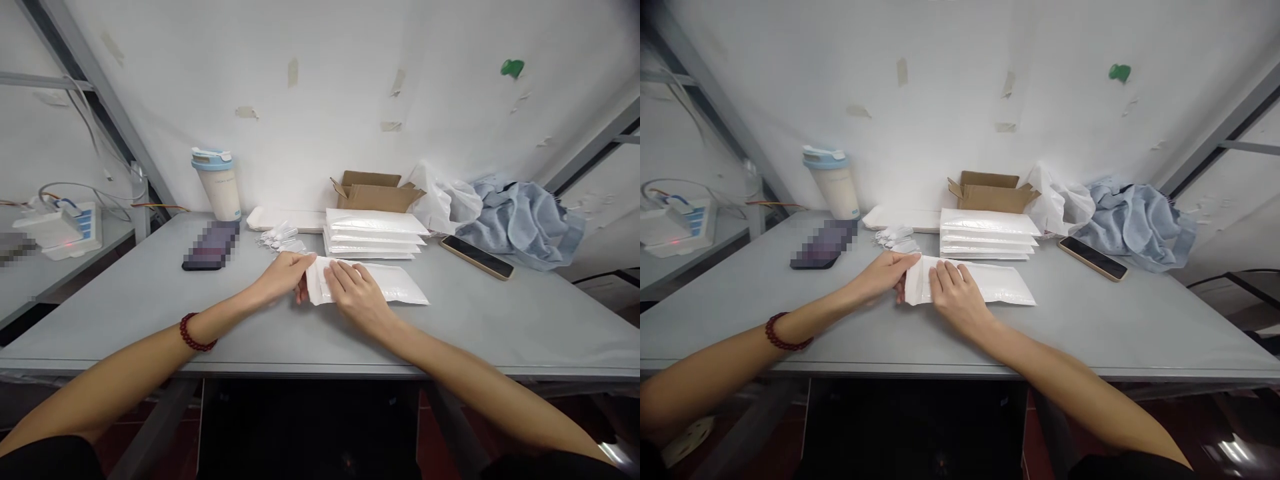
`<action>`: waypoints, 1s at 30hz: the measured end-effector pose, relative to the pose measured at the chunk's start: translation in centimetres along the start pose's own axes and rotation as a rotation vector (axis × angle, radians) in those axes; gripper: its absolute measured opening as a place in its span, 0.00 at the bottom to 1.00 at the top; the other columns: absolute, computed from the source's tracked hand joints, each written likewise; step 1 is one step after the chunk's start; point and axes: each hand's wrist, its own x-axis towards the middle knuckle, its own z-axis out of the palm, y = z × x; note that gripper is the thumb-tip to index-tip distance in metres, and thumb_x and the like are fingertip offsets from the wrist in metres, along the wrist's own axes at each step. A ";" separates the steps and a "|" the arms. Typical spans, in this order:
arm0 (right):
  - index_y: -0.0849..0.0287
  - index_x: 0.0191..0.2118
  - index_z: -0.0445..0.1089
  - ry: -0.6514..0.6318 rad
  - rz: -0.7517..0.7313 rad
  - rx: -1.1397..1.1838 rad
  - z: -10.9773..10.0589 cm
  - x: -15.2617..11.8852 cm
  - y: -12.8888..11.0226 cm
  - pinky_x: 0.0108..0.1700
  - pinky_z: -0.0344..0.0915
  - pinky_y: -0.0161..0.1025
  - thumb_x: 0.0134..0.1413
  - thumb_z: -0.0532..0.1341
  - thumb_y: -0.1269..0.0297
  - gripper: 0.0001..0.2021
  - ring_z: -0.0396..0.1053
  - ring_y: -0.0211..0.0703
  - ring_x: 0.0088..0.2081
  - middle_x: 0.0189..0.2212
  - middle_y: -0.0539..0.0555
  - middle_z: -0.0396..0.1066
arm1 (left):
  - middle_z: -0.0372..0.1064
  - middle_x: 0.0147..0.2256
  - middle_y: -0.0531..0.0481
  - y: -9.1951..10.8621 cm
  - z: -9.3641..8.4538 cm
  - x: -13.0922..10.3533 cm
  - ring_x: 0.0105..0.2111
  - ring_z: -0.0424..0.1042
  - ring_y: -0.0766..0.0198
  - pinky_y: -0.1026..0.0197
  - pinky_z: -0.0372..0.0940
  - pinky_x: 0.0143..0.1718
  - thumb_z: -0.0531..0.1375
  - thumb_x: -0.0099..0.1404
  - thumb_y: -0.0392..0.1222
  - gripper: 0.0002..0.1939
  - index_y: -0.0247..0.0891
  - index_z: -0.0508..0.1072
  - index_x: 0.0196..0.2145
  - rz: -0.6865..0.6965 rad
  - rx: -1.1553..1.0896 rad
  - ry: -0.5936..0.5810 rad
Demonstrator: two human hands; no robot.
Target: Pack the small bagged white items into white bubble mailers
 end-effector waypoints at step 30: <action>0.63 0.40 0.68 0.314 0.046 0.047 -3.0 0.9 5.6 0.39 0.59 0.42 0.55 0.57 0.47 0.21 0.67 0.47 0.37 0.34 0.59 0.72 | 0.66 0.20 0.54 -0.1 3.4 -1.1 0.22 0.70 0.66 0.66 0.65 0.25 0.56 0.64 0.43 0.10 0.35 0.67 0.29 0.198 0.069 -0.011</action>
